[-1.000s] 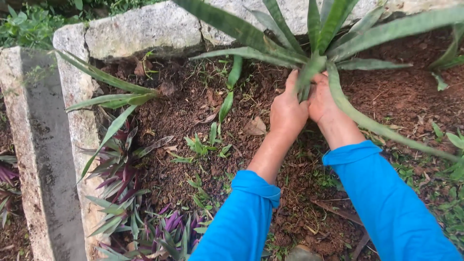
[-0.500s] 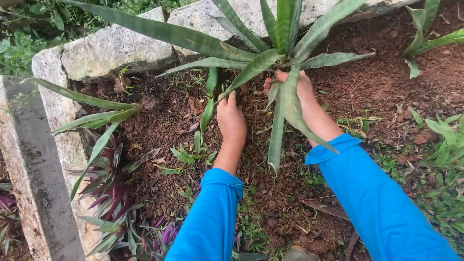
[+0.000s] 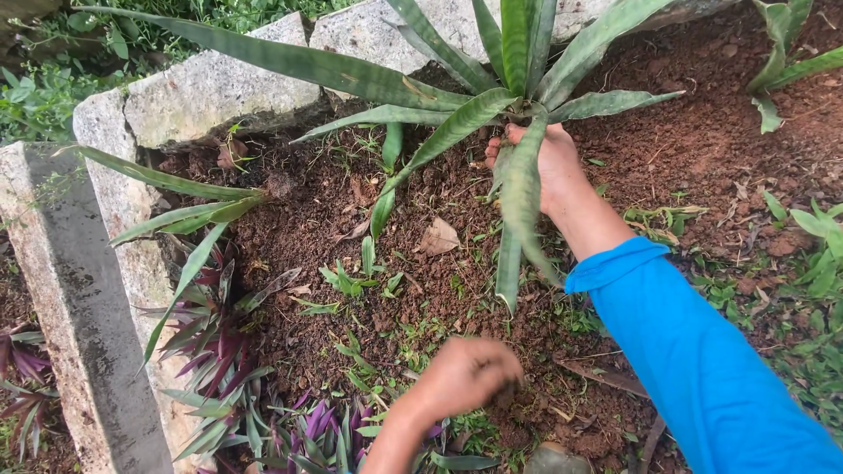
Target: The person is weeding and tidying plants in a raised garden planter.
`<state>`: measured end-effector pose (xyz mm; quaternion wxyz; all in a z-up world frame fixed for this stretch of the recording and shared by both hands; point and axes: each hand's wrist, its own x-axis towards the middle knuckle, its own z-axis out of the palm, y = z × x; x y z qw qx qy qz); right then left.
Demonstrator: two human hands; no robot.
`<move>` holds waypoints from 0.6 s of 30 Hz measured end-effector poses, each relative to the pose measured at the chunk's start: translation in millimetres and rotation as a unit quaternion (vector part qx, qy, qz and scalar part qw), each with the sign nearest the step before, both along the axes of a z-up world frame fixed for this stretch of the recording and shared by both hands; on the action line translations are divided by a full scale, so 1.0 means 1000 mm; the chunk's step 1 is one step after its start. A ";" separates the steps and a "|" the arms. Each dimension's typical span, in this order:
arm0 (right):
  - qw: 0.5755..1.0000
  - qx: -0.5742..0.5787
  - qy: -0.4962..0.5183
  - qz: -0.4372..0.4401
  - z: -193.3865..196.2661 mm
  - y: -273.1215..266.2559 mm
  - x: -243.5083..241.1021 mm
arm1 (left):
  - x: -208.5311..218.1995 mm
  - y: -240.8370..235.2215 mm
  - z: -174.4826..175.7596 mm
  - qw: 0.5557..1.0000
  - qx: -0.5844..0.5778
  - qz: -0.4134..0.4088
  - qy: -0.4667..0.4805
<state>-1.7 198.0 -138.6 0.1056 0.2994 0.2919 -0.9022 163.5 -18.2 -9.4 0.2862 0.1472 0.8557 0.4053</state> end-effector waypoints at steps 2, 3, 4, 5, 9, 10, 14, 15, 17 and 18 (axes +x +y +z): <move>1.000 -0.022 0.004 -0.014 -0.008 -0.002 -0.003 | 0.020 0.004 -0.002 0.957 0.001 -0.142 -0.255; 1.000 -0.019 0.003 -0.016 -0.010 0.002 -0.004 | 0.010 0.006 -0.009 0.956 0.003 -0.144 -0.255; 1.000 -0.017 0.008 -0.014 -0.011 0.006 -0.004 | 0.002 0.009 -0.016 0.995 -0.054 -0.071 -0.039; 1.000 -0.019 0.010 -0.007 -0.014 0.006 -0.001 | -0.003 0.009 -0.022 0.978 -0.106 0.006 0.178; 0.999 -0.003 0.040 0.015 -0.002 0.008 0.002 | -0.044 0.022 -0.058 0.918 -0.178 0.072 0.347; 0.999 0.003 0.035 0.017 -0.004 0.008 0.001 | -0.031 0.028 -0.069 0.935 -0.159 0.106 0.298; 1.000 0.001 0.014 0.013 -0.005 0.006 -0.003 | 0.057 0.046 -0.051 0.964 -0.011 0.003 0.267; 1.000 0.002 0.013 0.012 -0.005 0.006 -0.003 | 0.065 0.048 -0.042 0.964 -0.009 0.003 0.265; 1.000 -0.016 0.009 0.007 -0.007 0.007 0.000 | 0.082 0.053 -0.027 0.981 0.008 -0.063 0.182; 1.000 -0.014 0.006 0.007 -0.007 0.009 -0.002 | 0.070 0.051 -0.031 0.982 0.010 -0.062 0.179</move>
